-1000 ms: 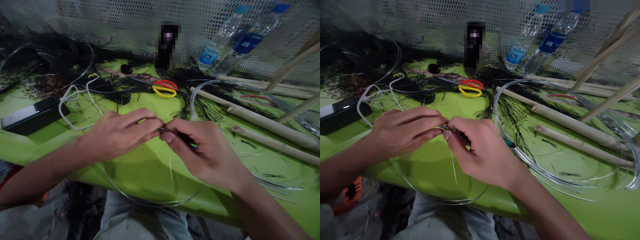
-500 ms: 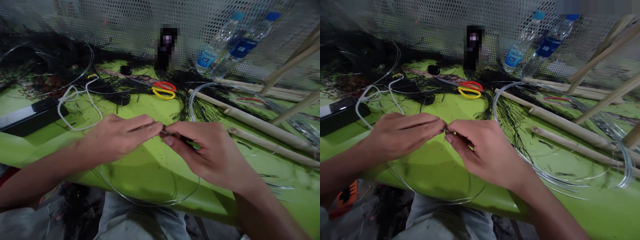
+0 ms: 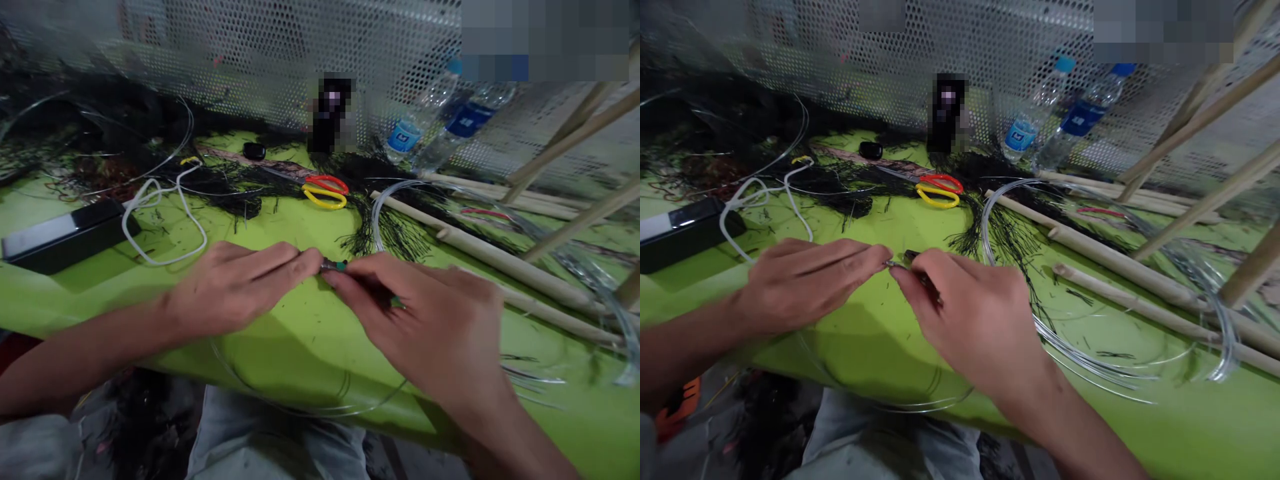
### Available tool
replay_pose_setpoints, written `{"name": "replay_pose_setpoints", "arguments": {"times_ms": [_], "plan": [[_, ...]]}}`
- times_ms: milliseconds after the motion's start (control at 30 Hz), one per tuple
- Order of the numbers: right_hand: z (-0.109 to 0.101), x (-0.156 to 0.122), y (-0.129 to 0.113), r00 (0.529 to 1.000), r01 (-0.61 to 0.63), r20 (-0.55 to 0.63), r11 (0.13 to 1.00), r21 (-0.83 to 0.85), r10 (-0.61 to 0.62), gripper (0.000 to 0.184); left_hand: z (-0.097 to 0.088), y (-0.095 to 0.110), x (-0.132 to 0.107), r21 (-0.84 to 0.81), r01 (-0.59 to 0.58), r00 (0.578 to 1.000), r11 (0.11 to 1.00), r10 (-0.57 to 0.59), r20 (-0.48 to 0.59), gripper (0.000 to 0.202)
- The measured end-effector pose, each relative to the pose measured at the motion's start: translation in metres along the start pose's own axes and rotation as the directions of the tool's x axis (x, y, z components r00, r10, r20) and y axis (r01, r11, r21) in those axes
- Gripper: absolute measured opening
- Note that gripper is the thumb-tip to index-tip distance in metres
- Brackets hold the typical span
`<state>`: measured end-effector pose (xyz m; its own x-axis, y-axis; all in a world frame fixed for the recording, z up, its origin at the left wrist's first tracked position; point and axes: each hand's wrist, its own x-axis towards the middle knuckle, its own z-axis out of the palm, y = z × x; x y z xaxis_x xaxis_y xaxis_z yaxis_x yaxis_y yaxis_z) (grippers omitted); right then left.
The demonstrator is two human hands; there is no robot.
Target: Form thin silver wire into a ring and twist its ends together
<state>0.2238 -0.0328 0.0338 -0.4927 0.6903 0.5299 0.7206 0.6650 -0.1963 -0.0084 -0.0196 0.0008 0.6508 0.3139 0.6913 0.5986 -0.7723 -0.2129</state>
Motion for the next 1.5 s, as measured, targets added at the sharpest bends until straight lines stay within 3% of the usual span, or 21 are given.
{"name": "replay_pose_setpoints", "arguments": {"times_ms": [67,133,200,333,433,600,700,767,867,933,967,1033,1167,1233,1300,1500], "plan": [[-0.005,0.003,0.003,0.968,-0.212,0.189,0.938,0.275,0.163,0.033,-0.001,0.001,0.0,0.013,0.008,1.0,1.0,-0.008,0.009,0.024],[-0.007,0.005,0.005,0.899,-0.405,0.365,0.778,0.48,0.243,0.03,-0.001,0.001,-0.002,0.033,0.005,1.0,0.999,-0.006,0.025,0.025],[-0.004,0.007,0.007,0.851,-0.514,0.45,0.608,0.605,0.27,0.024,0.001,0.0,-0.003,0.054,-0.018,0.999,0.998,0.017,0.03,0.025],[0.007,0.009,0.009,0.833,-0.552,0.474,0.372,0.746,0.284,0.014,0.004,-0.003,-0.003,0.079,-0.068,0.997,0.995,0.065,0.036,0.023],[0.013,0.008,0.009,0.838,-0.533,0.459,0.265,0.803,0.295,0.015,0.003,-0.003,-0.001,0.09,-0.074,0.997,0.993,0.072,0.028,0.022],[0.017,0.006,0.007,0.843,-0.494,0.396,0.232,0.838,0.363,0.021,-0.001,-0.003,0.001,0.092,-0.074,0.996,0.993,0.068,0.058,0.024],[0.022,0.004,0.005,0.853,-0.464,0.342,0.27,0.844,0.395,0.023,-0.002,-0.003,0.0,0.087,-0.06,0.995,0.994,0.053,0.082,0.024],[0.026,0.002,0.006,0.881,-0.421,0.277,0.369,0.829,0.383,0.023,0.0,-0.004,0.0,0.091,-0.057,0.993,0.994,0.047,0.11,0.026],[0.032,0.002,0.008,0.924,-0.339,0.143,0.59,0.733,0.354,0.022,0.005,-0.005,0.001,0.115,-0.036,0.978,0.993,0.011,0.21,0.024],[0.033,0.003,0.01,0.93,-0.331,0.122,0.651,0.683,0.346,0.019,0.009,-0.006,0.001,0.121,-0.021,0.968,0.992,-0.01,0.252,0.022],[0.032,0.005,0.011,0.924,-0.356,0.163,0.625,0.695,0.346,0.017,0.01,-0.007,0.001,0.121,-0.016,0.968,0.992,-0.015,0.252,0.022],[0.027,0.009,0.013,0.885,-0.453,0.32,0.464,0.761,0.339,0.015,0.011,-0.008,0.001,0.126,-0.012,0.979,0.992,-0.014,0.205,0.021],[0.017,0.018,0.015,0.709,-0.67,0.638,0.003,0.742,0.301,0.031,0.008,-0.009,0.0,0.108,-0.013,0.997,0.994,0.004,0.081,0.021],[0.016,0.021,0.016,0.623,-0.744,0.748,-0.122,0.657,0.228,0.036,0.007,-0.008,-0.001,0.075,-0.021,0.998,0.997,0.017,0.066,0.023],[0.017,0.023,0.017,0.582,-0.786,0.799,-0.146,0.601,0.154,0.04,0.008,-0.008,-0.002,0.04,-0.038,0.996,0.998,0.035,0.079,0.025],[0.023,0.024,0.022,0.591,-0.796,0.803,-0.103,0.596,0.073,0.04,0.009,-0.009,-0.001,-0.002,-0.05,0.997,0.999,0.05,0.054,0.024]]}}
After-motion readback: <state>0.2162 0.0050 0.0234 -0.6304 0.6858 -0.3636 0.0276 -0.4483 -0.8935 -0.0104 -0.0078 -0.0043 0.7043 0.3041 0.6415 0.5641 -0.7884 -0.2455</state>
